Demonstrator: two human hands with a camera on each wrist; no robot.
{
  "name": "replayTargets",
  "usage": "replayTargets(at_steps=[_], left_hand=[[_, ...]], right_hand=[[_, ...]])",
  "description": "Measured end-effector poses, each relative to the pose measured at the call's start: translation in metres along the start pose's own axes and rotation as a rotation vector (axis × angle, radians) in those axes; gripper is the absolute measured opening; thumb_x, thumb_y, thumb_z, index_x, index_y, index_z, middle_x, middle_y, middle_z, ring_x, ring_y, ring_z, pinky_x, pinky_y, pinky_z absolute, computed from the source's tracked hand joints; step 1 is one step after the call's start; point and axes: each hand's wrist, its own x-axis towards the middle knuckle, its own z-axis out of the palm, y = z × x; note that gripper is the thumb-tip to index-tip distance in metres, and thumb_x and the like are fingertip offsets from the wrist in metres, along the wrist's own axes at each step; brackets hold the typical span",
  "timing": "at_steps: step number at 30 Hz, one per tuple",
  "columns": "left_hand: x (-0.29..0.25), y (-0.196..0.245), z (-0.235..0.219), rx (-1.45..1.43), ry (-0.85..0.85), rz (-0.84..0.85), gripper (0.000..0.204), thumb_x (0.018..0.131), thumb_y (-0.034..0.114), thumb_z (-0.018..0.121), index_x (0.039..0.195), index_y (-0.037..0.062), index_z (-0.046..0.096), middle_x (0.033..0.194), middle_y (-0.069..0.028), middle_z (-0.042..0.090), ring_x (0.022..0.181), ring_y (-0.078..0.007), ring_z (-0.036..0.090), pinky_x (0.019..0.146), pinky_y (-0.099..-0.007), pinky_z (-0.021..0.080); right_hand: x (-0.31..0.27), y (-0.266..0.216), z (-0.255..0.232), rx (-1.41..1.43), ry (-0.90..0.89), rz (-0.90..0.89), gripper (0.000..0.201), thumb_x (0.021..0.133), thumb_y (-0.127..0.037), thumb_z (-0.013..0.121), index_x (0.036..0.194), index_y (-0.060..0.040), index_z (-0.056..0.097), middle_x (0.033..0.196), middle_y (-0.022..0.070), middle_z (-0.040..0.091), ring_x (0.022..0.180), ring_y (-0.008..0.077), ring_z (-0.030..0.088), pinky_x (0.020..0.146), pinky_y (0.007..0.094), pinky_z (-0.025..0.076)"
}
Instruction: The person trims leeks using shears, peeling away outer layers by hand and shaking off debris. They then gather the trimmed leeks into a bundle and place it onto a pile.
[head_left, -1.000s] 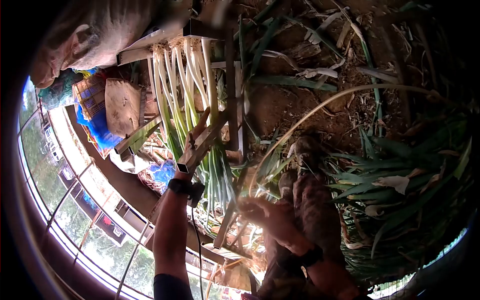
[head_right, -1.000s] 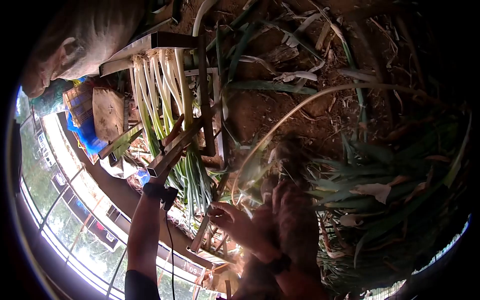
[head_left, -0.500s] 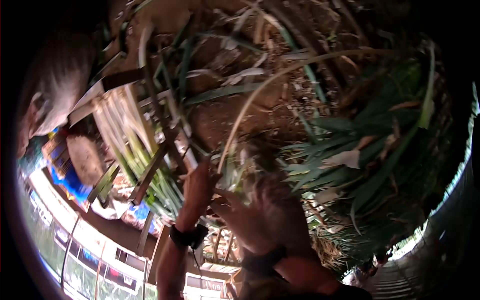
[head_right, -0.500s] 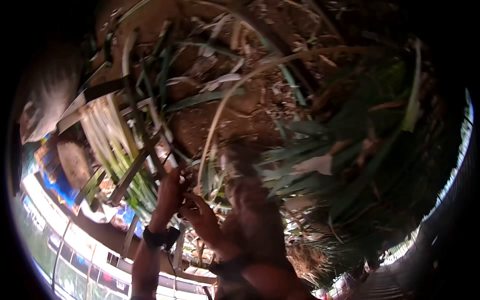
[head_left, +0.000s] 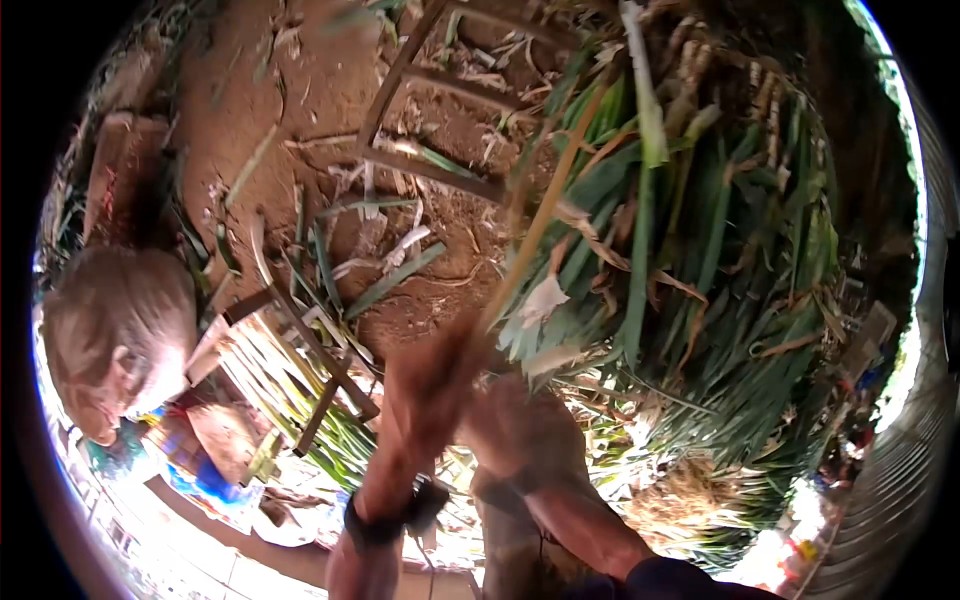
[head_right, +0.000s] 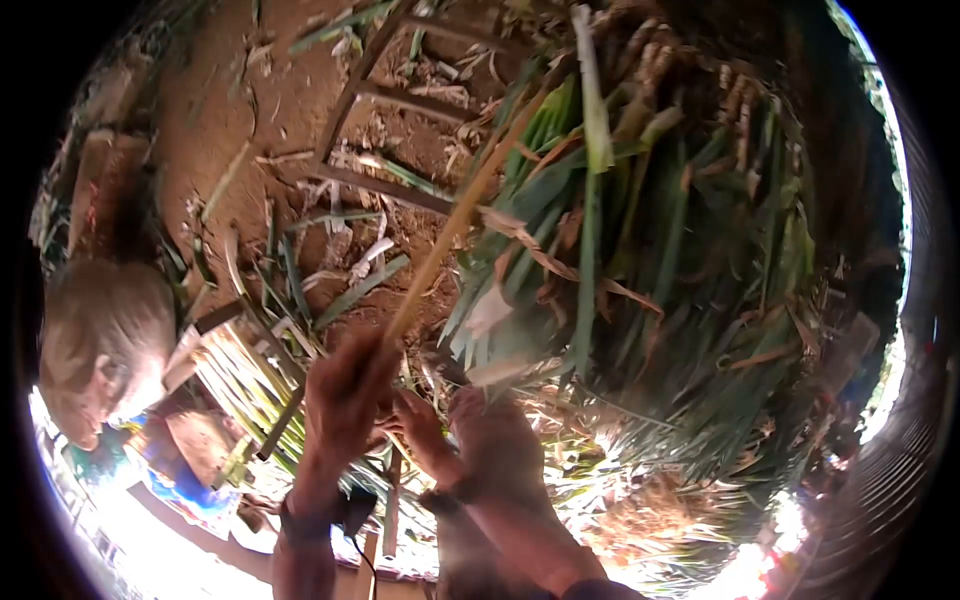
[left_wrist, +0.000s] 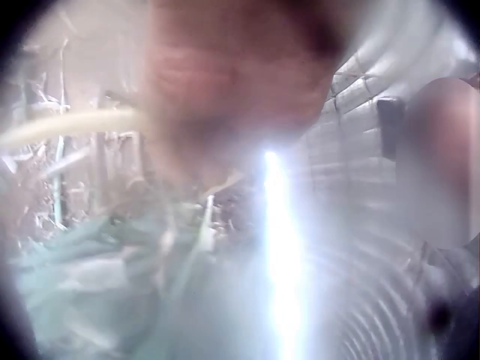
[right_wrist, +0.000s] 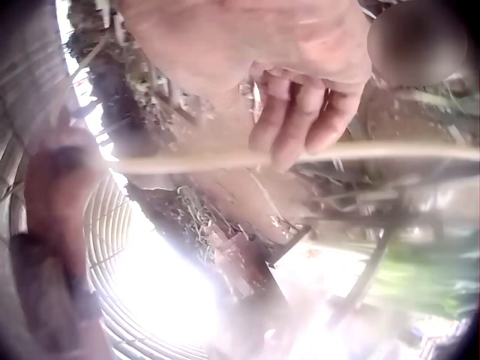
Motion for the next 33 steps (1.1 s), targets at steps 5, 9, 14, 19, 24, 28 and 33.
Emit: replayTargets(at_steps=[5,9,14,19,24,28,33], left_hand=[[-0.093,0.124,0.006,-0.017,-0.075,-0.162,0.025,0.093,0.005,0.067,0.117,0.0001,0.069,0.074,-0.0115,0.066,0.058,-0.0182,0.065,0.053,-0.0313,0.05],[-0.212,0.131,0.048,0.072,-0.212,-0.26,0.03,0.087,0.007,0.071,0.116,0.0051,0.07,0.079,-0.015,0.067,0.066,-0.0276,0.067,0.057,-0.038,0.051],[-0.296,0.109,0.064,0.319,-0.897,-0.317,0.033,0.091,0.023,0.068,0.118,0.0045,0.069,0.093,-0.0182,0.071,0.089,-0.0376,0.069,0.079,-0.0426,0.055],[-0.202,0.153,0.048,-0.081,-0.296,-0.596,0.042,0.099,0.026,0.065,0.132,0.0015,0.061,0.115,-0.0126,0.068,0.105,-0.0225,0.064,0.094,-0.0355,0.05],[-0.072,0.213,0.086,-0.347,0.026,-0.655,0.035,0.102,0.028,0.061,0.123,0.0008,0.058,0.108,-0.0069,0.063,0.092,-0.0169,0.061,0.083,-0.0339,0.05],[-0.016,0.243,0.147,-0.308,-0.32,-0.552,0.031,0.09,0.023,0.073,0.112,0.005,0.059,0.095,-0.0043,0.06,0.086,-0.0161,0.059,0.072,-0.0313,0.048],[-0.004,0.321,0.271,-0.02,-0.572,-0.541,0.046,0.087,0.026,0.077,0.122,0.0035,0.056,0.095,-0.0027,0.062,0.086,-0.0142,0.061,0.073,-0.0295,0.05]], right_hand=[[-0.062,-0.19,0.009,0.319,-0.102,0.05,0.087,0.095,-0.07,0.046,0.143,0.002,0.046,0.116,0.0176,0.067,0.103,0.0292,0.069,0.087,0.0405,0.058],[-0.081,-0.284,-0.001,0.403,-0.146,0.023,0.072,0.097,-0.059,0.055,0.138,0.0007,0.05,0.111,0.0158,0.068,0.097,0.0223,0.068,0.08,0.0347,0.057],[-0.138,-0.272,-0.023,-0.06,0.162,0.013,0.024,0.102,-0.033,0.061,0.099,-0.0094,0.062,0.077,-0.0028,0.059,0.052,0.0047,0.048,0.04,0.021,0.036],[-0.284,-0.288,0.01,0.191,-0.208,-0.21,0.037,0.105,-0.038,0.054,0.128,-0.0098,0.063,0.092,-0.0007,0.065,0.094,0.0187,0.058,0.079,0.029,0.05],[-0.33,-0.212,0.013,-0.207,-0.124,0.025,0.024,0.105,-0.027,0.059,0.117,-0.0071,0.062,0.078,-0.0035,0.059,0.066,0.0066,0.051,0.057,0.0238,0.04],[-0.359,-0.247,-0.018,-0.227,-0.091,-0.04,0.029,0.105,-0.031,0.057,0.116,-0.0046,0.061,0.08,0.0003,0.06,0.071,0.0099,0.052,0.063,0.0296,0.044],[-0.365,-0.279,-0.09,0.017,-0.072,-0.104,0.028,0.103,-0.025,0.059,0.118,-0.0028,0.061,0.089,0.0056,0.066,0.083,0.0144,0.061,0.074,0.0349,0.051]])
